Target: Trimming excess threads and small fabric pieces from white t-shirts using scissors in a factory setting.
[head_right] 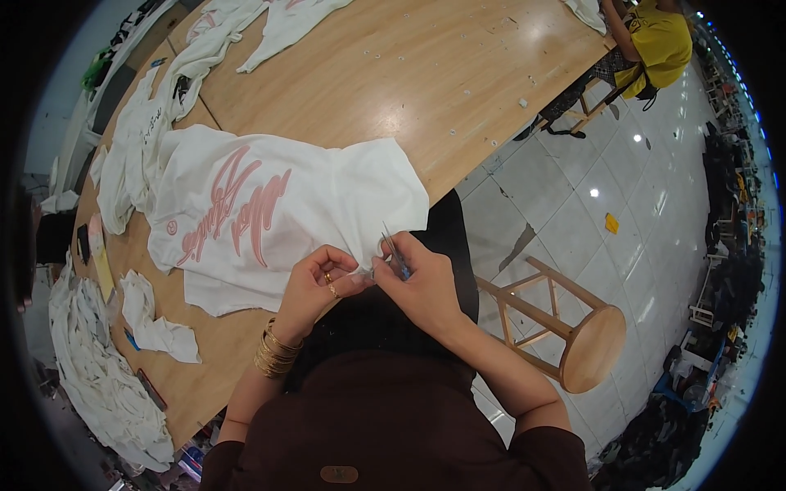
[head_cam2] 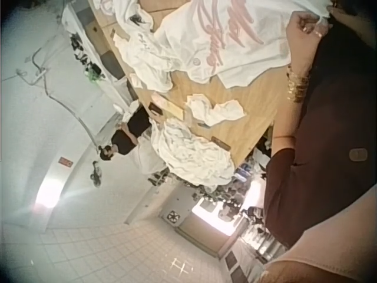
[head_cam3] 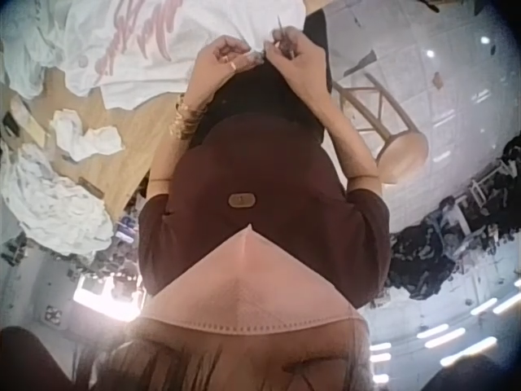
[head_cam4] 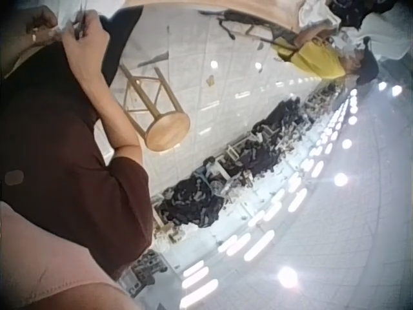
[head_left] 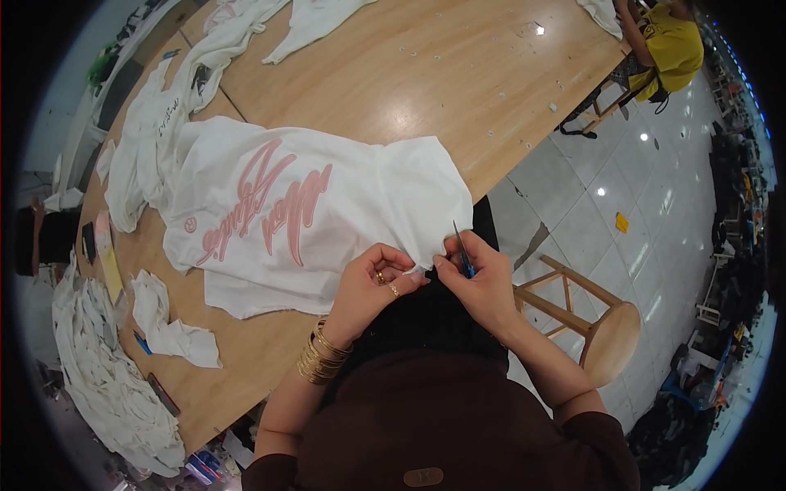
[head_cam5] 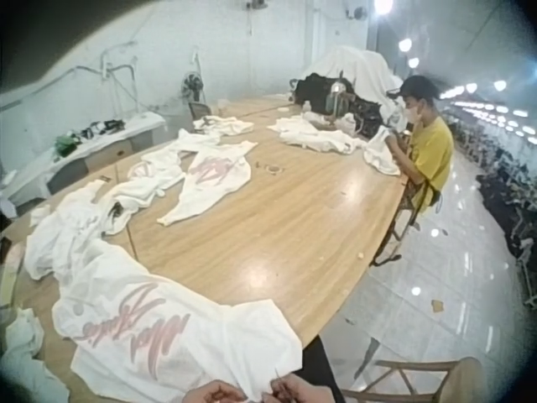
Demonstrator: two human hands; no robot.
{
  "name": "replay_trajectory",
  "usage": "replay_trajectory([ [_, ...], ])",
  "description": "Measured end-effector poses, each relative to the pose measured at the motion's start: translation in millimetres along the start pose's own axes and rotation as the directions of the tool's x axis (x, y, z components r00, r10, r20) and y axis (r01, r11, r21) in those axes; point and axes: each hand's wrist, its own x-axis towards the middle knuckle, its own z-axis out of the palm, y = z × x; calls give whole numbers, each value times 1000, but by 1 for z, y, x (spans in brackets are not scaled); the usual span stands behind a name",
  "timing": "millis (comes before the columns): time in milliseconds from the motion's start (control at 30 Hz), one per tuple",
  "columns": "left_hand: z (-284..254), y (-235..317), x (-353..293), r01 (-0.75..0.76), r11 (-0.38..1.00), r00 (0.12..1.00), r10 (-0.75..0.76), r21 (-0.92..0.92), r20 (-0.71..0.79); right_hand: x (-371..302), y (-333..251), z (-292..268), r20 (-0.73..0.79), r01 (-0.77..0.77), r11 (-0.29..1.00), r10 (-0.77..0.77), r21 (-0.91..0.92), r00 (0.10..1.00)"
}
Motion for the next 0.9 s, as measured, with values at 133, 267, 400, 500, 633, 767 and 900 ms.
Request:
replay_trajectory([
  [133, 0, -2, 3, 84, 996, 996, -84, 20, 2, -1, -1, -4, 14, 6, 1000, -6, -24, 1000],
  [267, -4, 4, 0, 96, 992, 995, -97, 77, 7, 0, 3, -13, 46, 36, 998, -34, -51, 998],
  [400, -2, 9, -1, 146, 984, 985, -154, 105, 76, 0, 2, -17, 91, 116, 989, -108, -89, 990],
  [500, 1, 7, 3, 136, 979, 987, -147, 150, 62, -1, 2, -14, 128, 127, 988, -114, -93, 985],
  [633, 2, 6, 5, 90, 983, 995, -97, 158, 39, -1, 3, -15, 152, 138, 985, -122, -101, 981],
  [767, 11, 13, 2, 24, 914, 1000, -14, 404, -28, -2, 2, -15, 165, 146, 983, -126, -113, 978],
  [900, 13, 10, 2, 8, 884, 998, 22, 467, -58, -2, -1, -13, 185, 145, 983, -122, -113, 975],
])
